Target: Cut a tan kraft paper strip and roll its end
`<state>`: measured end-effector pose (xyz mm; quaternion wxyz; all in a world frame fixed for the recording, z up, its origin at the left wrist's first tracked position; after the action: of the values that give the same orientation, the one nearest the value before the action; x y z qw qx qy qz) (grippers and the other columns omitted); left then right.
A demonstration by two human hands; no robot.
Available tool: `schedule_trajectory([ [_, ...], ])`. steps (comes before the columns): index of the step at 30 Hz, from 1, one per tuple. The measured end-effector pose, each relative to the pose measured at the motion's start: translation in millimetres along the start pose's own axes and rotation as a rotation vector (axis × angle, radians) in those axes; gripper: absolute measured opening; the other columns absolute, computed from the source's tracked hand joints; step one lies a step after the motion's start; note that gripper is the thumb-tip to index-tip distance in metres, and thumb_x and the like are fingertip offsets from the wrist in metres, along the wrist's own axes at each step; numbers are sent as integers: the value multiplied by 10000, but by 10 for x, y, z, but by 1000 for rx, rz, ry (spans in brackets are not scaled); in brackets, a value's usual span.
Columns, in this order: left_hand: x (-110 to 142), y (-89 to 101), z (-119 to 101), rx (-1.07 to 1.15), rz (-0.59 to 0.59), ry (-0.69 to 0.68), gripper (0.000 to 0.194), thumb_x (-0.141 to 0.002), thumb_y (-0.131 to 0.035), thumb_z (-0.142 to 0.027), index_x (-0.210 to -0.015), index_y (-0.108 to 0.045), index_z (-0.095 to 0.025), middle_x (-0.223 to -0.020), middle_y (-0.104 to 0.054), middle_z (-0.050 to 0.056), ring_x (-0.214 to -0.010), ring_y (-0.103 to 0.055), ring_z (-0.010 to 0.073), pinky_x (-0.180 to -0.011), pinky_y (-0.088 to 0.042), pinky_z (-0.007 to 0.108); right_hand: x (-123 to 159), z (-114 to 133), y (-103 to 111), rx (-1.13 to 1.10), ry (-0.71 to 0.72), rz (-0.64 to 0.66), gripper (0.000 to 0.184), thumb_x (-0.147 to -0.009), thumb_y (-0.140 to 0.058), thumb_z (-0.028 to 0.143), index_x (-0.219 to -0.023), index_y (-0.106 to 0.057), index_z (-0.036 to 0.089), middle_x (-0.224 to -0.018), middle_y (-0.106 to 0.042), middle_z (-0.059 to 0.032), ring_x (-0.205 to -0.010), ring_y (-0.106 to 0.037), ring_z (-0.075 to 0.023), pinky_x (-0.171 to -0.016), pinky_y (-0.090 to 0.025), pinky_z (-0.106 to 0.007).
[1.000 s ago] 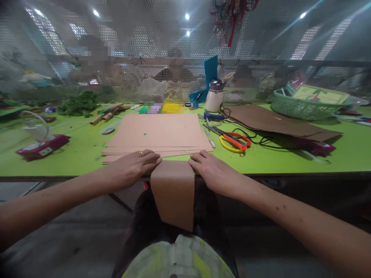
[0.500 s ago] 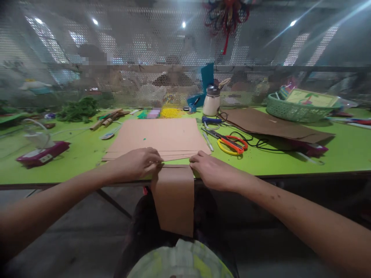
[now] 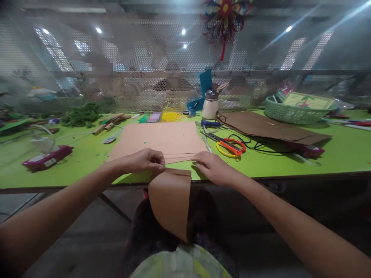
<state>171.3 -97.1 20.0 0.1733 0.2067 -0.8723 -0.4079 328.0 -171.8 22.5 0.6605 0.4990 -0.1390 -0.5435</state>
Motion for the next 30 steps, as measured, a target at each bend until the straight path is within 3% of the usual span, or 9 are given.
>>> schedule_trajectory([
  [3, 75, 94, -135, 92, -15, -96, 193, -756, -590, -308, -764, -608, -116, -705, -567, -1, -675, -477, 104, -620, -351, 202, -22, -9, 74, -258, -69, 27, 325, -851, -500, 234, -1163, -574, 181, -1078, -633, -89, -939, -594, -179, -836, -476, -333],
  [5, 122, 147, -246, 159, -8, -156, 200, -768, -594, -312, -766, -599, -112, -706, -548, -3, -678, -465, 99, -635, -357, 203, -48, 196, 72, -377, 12, 115, 396, -843, -514, 219, -1238, -514, 204, -1080, -620, -76, -906, -602, -157, -811, -484, -306],
  [8, 156, 171, -378, 292, 44, -203, 220, -772, -607, -326, -786, -595, -107, -715, -537, -1, -683, -470, 98, -644, -371, 207, -87, 613, 122, -336, 203, 169, 362, -820, -541, 139, -1172, -578, 215, -1073, -602, -77, -985, -562, -164, -872, -437, -307],
  [13, 110, 122, -584, 448, 122, -258, 206, -760, -635, -297, -813, -610, -100, -728, -567, 12, -689, -506, 102, -661, -404, 220, -142, 1069, 351, -257, 383, 84, 207, -835, -538, 131, -977, -673, 200, -914, -574, -71, -865, -557, -142, -763, -451, -262],
  [17, 70, 329, -744, 477, -85, -361, 248, -761, -634, -305, -920, -639, -114, -906, -624, 70, -870, -555, 157, -799, -426, 282, -182, 1257, 576, -133, 425, -5, 130, -835, -548, 147, -892, -659, 182, -937, -580, -77, -907, -540, -155, -795, -435, -279],
  [21, 230, 771, -681, 480, -505, -292, 296, -781, -599, -371, -949, -639, -131, -956, -630, 90, -879, -568, 168, -767, -446, 295, -330, 1280, 711, -31, 312, -108, 128, -839, -509, 124, -896, -623, 138, -814, -638, -44, -744, -558, -130, -693, -424, -240],
  [23, 379, 929, -691, 478, -609, -253, 320, -799, -567, -406, -945, -638, -130, -939, -636, 93, -870, -575, 169, -735, -449, 284, -454, 1254, 677, 63, 248, -83, 151, -833, -496, 122, -882, -638, 132, -781, -653, -39, -705, -551, -131, -659, -406, -237],
  [26, 527, 988, -825, 360, -559, -207, 352, -819, -522, -426, -965, -648, -131, -931, -652, 97, -856, -582, 171, -706, -444, 272, -670, 1204, 545, 168, 211, 58, 208, -812, -493, 122, -916, -672, 147, -864, -684, -59, -751, -566, -150, -661, -392, -243],
  [30, 500, 810, -828, -39, -407, -60, 279, -761, -584, -369, -845, -700, -130, -727, -658, 39, -664, -544, 131, -588, -380, 230, -895, 1102, 337, 164, 205, 274, 254, -782, -520, 163, -966, -695, 168, -798, -696, -32, -666, -561, -130, -591, -380, -222],
])
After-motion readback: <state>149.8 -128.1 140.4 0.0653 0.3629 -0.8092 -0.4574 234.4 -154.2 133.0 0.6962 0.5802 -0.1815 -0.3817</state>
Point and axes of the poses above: each hand's wrist, its own x-axis away from the middle knuckle, its own y-axis out of the back of the hand, z = x × y, the point moved 8 cm from there along -x, towards the middle knuckle
